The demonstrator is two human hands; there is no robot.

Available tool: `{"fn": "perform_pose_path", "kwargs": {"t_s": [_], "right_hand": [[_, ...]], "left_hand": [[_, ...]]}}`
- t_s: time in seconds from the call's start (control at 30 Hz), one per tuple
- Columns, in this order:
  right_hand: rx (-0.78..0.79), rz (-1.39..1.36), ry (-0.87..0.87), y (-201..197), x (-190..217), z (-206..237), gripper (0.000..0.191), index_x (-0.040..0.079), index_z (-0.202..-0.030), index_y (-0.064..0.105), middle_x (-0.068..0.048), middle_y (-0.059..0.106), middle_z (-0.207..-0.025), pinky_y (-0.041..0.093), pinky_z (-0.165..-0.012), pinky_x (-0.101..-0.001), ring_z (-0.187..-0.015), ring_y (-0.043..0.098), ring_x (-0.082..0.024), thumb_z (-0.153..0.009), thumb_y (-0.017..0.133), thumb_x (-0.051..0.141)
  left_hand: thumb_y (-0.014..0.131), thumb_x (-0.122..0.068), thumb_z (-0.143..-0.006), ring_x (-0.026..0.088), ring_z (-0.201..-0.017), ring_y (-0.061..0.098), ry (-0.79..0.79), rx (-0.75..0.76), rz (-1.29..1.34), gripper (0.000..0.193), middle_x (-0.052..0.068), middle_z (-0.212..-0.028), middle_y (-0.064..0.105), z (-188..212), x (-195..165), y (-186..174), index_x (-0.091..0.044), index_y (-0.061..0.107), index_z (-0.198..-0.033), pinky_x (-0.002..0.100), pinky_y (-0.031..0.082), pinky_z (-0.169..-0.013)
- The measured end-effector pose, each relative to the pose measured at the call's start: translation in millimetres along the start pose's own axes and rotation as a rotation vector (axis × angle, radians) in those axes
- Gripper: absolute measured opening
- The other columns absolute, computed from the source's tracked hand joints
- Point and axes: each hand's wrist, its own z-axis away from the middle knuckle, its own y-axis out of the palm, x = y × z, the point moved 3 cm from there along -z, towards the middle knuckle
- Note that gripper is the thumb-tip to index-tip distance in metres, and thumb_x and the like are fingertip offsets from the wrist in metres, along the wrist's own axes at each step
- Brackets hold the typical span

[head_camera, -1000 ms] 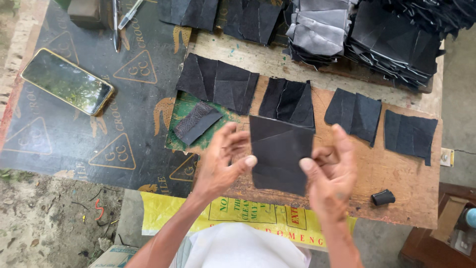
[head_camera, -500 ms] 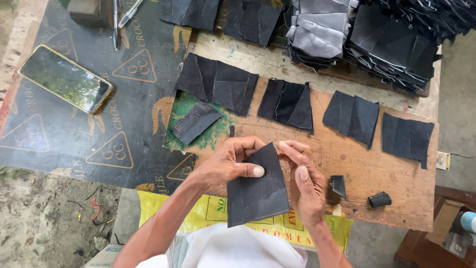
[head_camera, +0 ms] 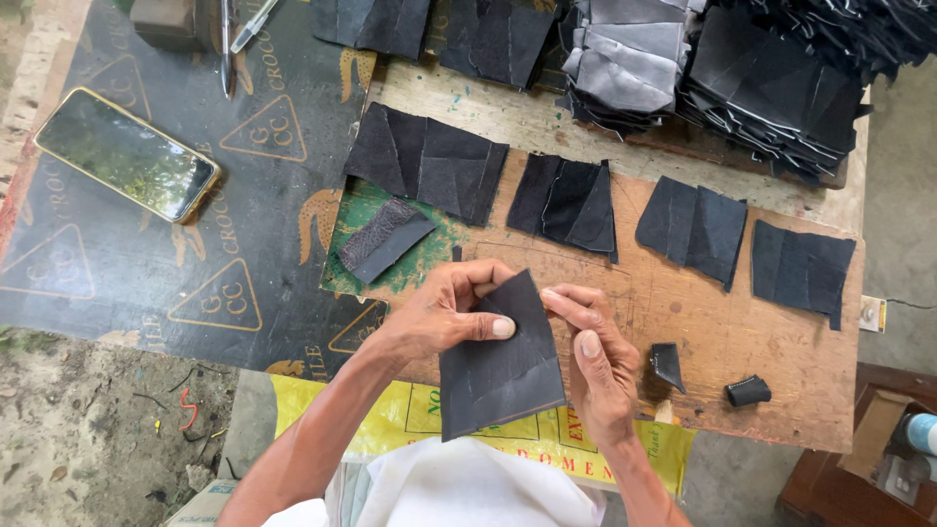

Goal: The person assembles small black leather pieces on a wooden workbench. They align and fold the pieces, apply glue from a bottle to the edges, and press them together to form a small pouch-like item.

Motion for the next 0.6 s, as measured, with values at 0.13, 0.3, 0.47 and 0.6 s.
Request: {"fn": "perform_pose_path", "kwargs": {"t_s": [0.13,0.3,0.47,0.6], "right_hand": [[-0.014,0.076,-0.012,0.7,1.9,0.3,0.044,-0.010,-0.133,0.064,-0.018,0.056,-0.138,0.041,-0.115,-0.0359,-0.127,0.054,-0.024,-0.109,0.052,0.026],[-0.018,0.142,-0.045,1.7,6.3,3.1,0.042,-0.008,-0.130,0.067,-0.017,0.058,-0.135,0.040,-0.116,-0.0357,-0.127,0.054,-0.023,-0.110,0.052,0.026],[-0.019,0.163,-0.082,1.8,7.1,3.6,0.040,-0.007,-0.130,0.067,-0.017,0.060,-0.134,0.040,-0.118,-0.0360,-0.128,0.055,-0.023,-0.111,0.052,0.026],[-0.070,0.164,-0.013,-0.6,4.0,4.6,0.041,-0.006,-0.130,0.068,-0.018,0.060,-0.135,0.042,-0.098,-0.0319,-0.109,0.054,-0.019,-0.107,0.055,0.026]], "left_hand": [[0.082,-0.012,-0.084,0.008,-0.099,0.068,0.018,-0.006,0.008,0.039,0.003,-0.109,0.073,-0.1,1.4,-2.4,-0.003,0.066,-0.118,0.024,0.057,-0.090],[0.082,-0.010,-0.086,0.008,-0.094,0.068,0.099,-0.094,0.045,0.036,0.002,-0.104,0.072,-0.2,1.1,-11.3,-0.002,0.066,-0.117,0.025,0.057,-0.085],[0.081,-0.008,-0.086,0.008,-0.093,0.067,0.109,-0.124,0.039,0.033,0.002,-0.103,0.073,-1.0,0.5,-14.4,-0.002,0.066,-0.115,0.025,0.057,-0.085],[0.080,-0.006,-0.087,0.007,-0.094,0.067,0.132,-0.138,0.011,0.030,0.002,-0.102,0.072,0.0,-2.7,-14.7,-0.002,0.066,-0.113,0.025,0.057,-0.086]]}}
